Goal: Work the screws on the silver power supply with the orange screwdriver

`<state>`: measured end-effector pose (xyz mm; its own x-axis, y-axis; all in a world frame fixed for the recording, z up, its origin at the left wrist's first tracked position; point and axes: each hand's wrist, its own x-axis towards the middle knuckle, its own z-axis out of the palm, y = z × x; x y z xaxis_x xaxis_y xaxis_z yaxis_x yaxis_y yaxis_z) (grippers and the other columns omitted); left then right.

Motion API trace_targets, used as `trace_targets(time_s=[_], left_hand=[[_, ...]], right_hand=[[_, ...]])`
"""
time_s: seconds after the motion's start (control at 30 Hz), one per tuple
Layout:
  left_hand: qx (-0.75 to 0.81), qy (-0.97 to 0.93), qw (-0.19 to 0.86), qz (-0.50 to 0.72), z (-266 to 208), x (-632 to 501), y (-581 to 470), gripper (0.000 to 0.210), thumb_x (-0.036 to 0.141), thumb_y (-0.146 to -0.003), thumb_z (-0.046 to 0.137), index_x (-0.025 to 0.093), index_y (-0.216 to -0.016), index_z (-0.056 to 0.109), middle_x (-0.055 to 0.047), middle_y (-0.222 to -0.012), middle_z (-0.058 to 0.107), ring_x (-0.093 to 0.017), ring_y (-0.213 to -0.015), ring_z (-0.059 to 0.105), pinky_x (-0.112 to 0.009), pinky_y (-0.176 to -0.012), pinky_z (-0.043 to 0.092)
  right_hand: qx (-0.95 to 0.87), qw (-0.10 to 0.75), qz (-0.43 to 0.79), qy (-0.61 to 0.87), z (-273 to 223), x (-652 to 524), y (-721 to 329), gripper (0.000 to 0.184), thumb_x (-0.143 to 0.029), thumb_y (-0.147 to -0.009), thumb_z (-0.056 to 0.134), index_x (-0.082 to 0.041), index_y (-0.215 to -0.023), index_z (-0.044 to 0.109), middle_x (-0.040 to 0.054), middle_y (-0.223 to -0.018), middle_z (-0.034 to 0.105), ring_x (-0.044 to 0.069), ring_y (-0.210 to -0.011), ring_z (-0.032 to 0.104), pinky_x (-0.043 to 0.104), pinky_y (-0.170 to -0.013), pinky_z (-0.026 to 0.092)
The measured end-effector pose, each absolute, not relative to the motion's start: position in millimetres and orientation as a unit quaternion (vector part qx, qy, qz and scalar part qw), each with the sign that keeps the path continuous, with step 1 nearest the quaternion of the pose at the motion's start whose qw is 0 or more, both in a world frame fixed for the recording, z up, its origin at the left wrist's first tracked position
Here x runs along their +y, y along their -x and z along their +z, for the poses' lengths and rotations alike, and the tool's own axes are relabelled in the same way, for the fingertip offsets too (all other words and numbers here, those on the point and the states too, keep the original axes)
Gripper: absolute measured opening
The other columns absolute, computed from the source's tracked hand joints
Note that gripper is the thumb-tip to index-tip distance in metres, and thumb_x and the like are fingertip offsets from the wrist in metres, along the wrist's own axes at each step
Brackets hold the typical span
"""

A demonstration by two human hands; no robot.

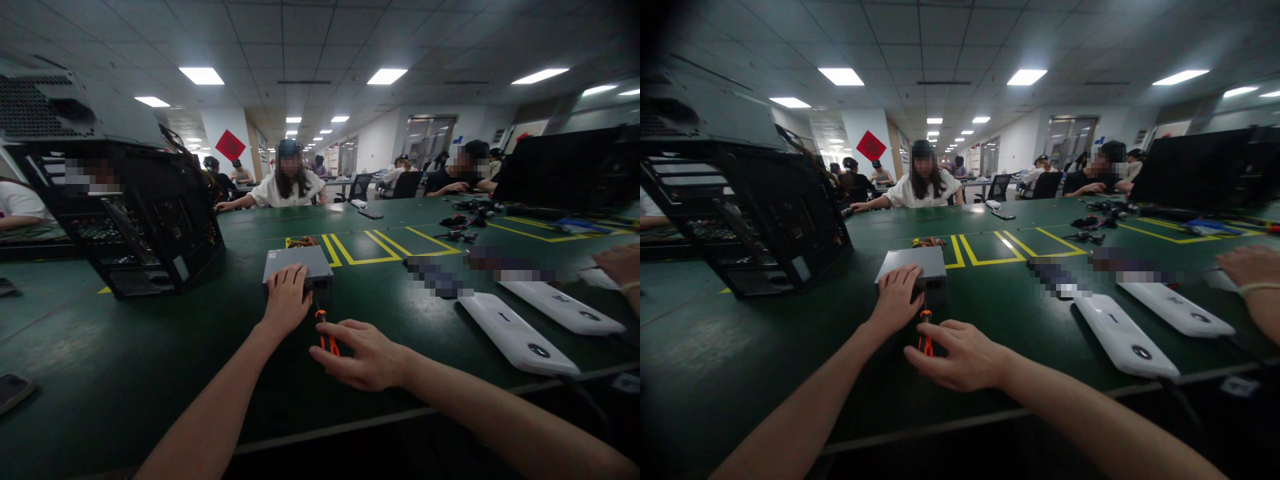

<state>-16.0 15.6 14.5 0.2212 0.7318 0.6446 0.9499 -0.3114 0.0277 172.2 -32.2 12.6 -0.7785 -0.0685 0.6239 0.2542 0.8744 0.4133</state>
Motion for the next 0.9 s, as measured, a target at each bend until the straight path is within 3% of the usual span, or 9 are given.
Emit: trace_targets(time_s=[0.23,0.43,0.6,0.7,0.9], left_hand=[[-0.555,0.759,0.184,-0.288,15.1,14.7,15.7,0.045,0.026,-0.079,0.047,0.018,-0.123,0.045,-0.011,-0.127,0.049,-0.025,-0.116,0.040,-0.043,-0.096,0.029],[-0.554,0.758,0.193,-0.285,14.2,15.9,16.4,0.043,0.025,-0.080,0.045,0.017,-0.122,0.045,-0.010,-0.127,0.049,-0.025,-0.116,0.040,-0.042,-0.096,0.028],[-0.557,0.757,0.192,-0.282,14.8,15.9,16.4,0.040,0.026,-0.083,0.041,0.018,-0.122,0.046,-0.010,-0.127,0.049,-0.025,-0.115,0.040,-0.042,-0.095,0.028],[-0.561,0.757,0.190,-0.277,15.4,15.8,16.4,0.039,0.026,-0.084,0.040,0.018,-0.122,0.046,-0.009,-0.128,0.048,-0.025,-0.116,0.040,-0.042,-0.095,0.028],[-0.562,0.756,0.188,-0.278,15.0,17.3,16.6,0.039,0.026,-0.084,0.040,0.018,-0.122,0.046,-0.009,-0.127,0.049,-0.025,-0.115,0.041,-0.042,-0.095,0.029]], right_hand=[[-0.905,0.363,-0.215,0.061,10.0,-29.2,-170.4,0.024,-0.035,-0.085,0.051,-0.012,-0.090,0.052,0.0148,-0.098,0.064,0.015,-0.078,0.062,0.025,-0.062,0.048],[-0.919,0.318,-0.226,0.057,12.1,-30.2,-170.9,0.031,-0.026,-0.087,0.045,-0.012,-0.115,0.047,0.0177,-0.108,0.059,0.019,-0.092,0.060,0.030,-0.070,0.049],[-0.891,0.384,-0.228,0.081,9.7,-27.1,-172.1,0.021,-0.032,-0.084,0.054,-0.012,-0.090,0.052,0.0134,-0.096,0.064,0.015,-0.073,0.062,0.026,-0.059,0.049],[-0.892,0.386,-0.204,0.121,9.1,-27.8,-173.4,0.023,-0.037,-0.084,0.052,-0.014,-0.082,0.050,0.0130,-0.095,0.064,0.015,-0.073,0.062,0.026,-0.059,0.050],[-0.906,0.341,-0.230,0.101,10.4,-30.5,-171.4,0.019,-0.020,-0.087,0.044,-0.013,-0.104,0.050,0.0161,-0.103,0.060,0.017,-0.083,0.062,0.027,-0.066,0.051]])
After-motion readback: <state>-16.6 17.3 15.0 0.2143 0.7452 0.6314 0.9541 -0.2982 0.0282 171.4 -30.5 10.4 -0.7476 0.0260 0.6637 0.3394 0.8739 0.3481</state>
